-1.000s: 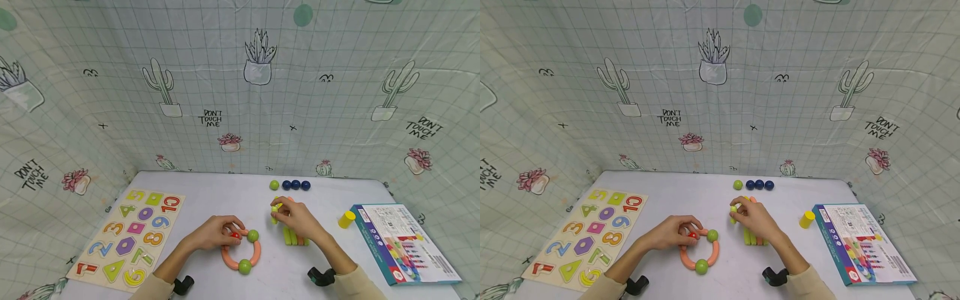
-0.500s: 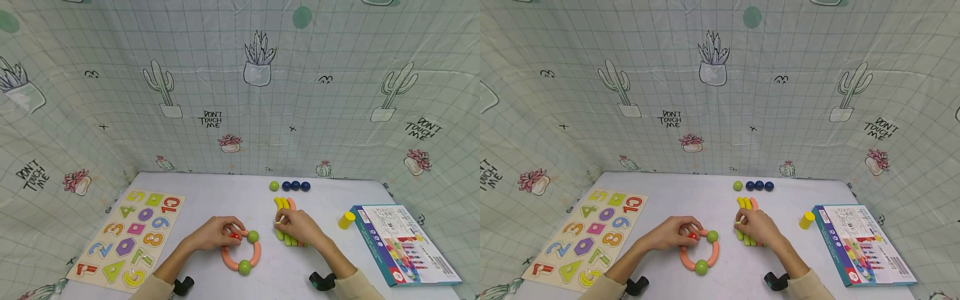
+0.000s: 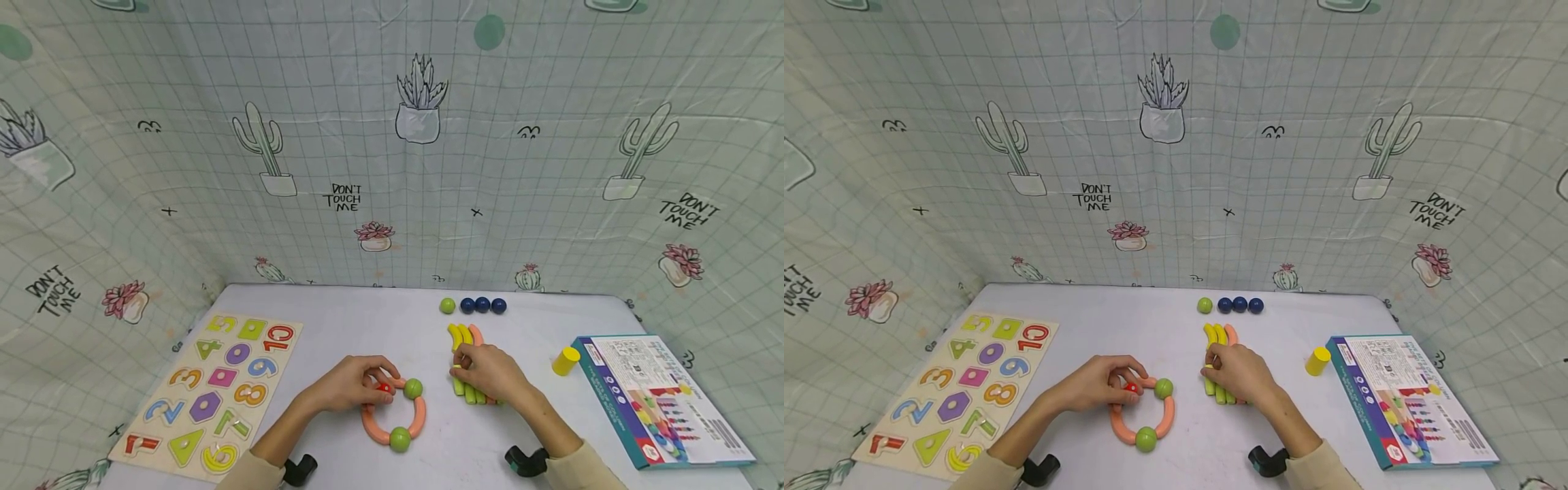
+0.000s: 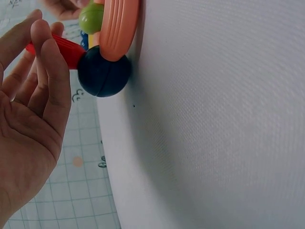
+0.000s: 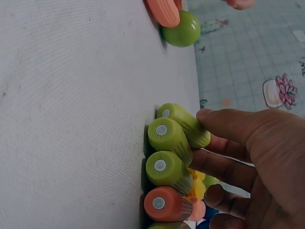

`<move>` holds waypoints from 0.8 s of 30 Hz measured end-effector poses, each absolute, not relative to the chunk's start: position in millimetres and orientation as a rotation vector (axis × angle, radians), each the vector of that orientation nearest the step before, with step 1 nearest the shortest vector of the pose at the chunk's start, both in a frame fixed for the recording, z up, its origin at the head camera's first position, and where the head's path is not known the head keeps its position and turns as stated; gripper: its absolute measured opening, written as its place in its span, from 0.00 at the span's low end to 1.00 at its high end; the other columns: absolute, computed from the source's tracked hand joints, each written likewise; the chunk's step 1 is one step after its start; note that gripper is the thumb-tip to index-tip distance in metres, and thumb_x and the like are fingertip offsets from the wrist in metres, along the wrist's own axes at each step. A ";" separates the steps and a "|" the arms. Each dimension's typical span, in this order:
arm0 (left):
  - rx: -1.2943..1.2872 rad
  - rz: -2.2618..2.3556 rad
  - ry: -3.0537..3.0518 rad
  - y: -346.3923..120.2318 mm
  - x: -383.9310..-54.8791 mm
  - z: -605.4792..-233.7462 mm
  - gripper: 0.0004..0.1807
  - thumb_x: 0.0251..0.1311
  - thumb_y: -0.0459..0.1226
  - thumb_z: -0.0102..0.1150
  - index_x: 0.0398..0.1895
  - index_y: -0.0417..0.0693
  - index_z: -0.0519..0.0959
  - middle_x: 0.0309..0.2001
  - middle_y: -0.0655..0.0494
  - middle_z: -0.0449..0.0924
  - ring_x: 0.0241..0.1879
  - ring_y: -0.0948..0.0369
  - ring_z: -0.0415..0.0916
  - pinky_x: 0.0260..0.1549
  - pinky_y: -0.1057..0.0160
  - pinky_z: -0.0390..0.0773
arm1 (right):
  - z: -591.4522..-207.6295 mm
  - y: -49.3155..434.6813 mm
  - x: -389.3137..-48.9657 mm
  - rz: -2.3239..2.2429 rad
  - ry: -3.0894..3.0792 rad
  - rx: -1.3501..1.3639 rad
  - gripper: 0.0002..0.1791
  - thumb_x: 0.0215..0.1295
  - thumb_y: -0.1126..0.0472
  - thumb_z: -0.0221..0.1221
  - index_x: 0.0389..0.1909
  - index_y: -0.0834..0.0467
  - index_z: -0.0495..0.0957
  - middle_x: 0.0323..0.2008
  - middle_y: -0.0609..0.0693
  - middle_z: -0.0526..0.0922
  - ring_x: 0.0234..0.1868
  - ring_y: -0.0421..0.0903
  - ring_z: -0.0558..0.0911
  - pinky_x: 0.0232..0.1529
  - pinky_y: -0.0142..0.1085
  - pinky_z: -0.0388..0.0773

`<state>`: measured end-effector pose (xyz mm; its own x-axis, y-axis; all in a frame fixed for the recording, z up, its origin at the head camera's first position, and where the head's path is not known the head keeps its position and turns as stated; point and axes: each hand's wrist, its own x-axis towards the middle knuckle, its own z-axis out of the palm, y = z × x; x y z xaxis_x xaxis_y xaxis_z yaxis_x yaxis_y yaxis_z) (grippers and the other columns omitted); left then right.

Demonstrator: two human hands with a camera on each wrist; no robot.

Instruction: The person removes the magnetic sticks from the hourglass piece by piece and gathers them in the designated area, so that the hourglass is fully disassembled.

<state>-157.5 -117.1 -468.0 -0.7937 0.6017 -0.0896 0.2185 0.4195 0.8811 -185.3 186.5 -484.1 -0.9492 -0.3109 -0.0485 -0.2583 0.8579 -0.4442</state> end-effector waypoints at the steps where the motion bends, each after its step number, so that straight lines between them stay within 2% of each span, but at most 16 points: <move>1: 0.703 1.332 2.288 -117.4 -157.6 -468.2 0.15 0.60 0.35 0.71 0.49 0.51 0.82 0.35 0.62 0.85 0.22 0.62 0.80 0.23 0.68 0.78 | -484.1 186.4 -185.1 -0.666 2.915 -0.447 0.08 0.61 0.52 0.70 0.34 0.48 0.80 0.27 0.38 0.81 0.27 0.37 0.75 0.32 0.37 0.73; 16: 0.710 1.353 2.264 -118.4 -157.5 -469.6 0.15 0.59 0.35 0.71 0.50 0.49 0.82 0.36 0.62 0.86 0.22 0.62 0.80 0.23 0.68 0.78 | -485.3 185.7 -183.5 -0.610 2.912 -0.511 0.07 0.61 0.53 0.70 0.28 0.47 0.82 0.22 0.36 0.77 0.24 0.38 0.72 0.28 0.36 0.70; 24: 0.700 1.315 2.328 -119.2 -158.2 -469.3 0.15 0.59 0.38 0.72 0.49 0.51 0.83 0.37 0.63 0.86 0.23 0.65 0.79 0.24 0.68 0.77 | -485.9 186.6 -184.2 -0.608 2.889 -0.538 0.06 0.61 0.53 0.70 0.28 0.47 0.82 0.23 0.35 0.78 0.26 0.38 0.73 0.31 0.37 0.72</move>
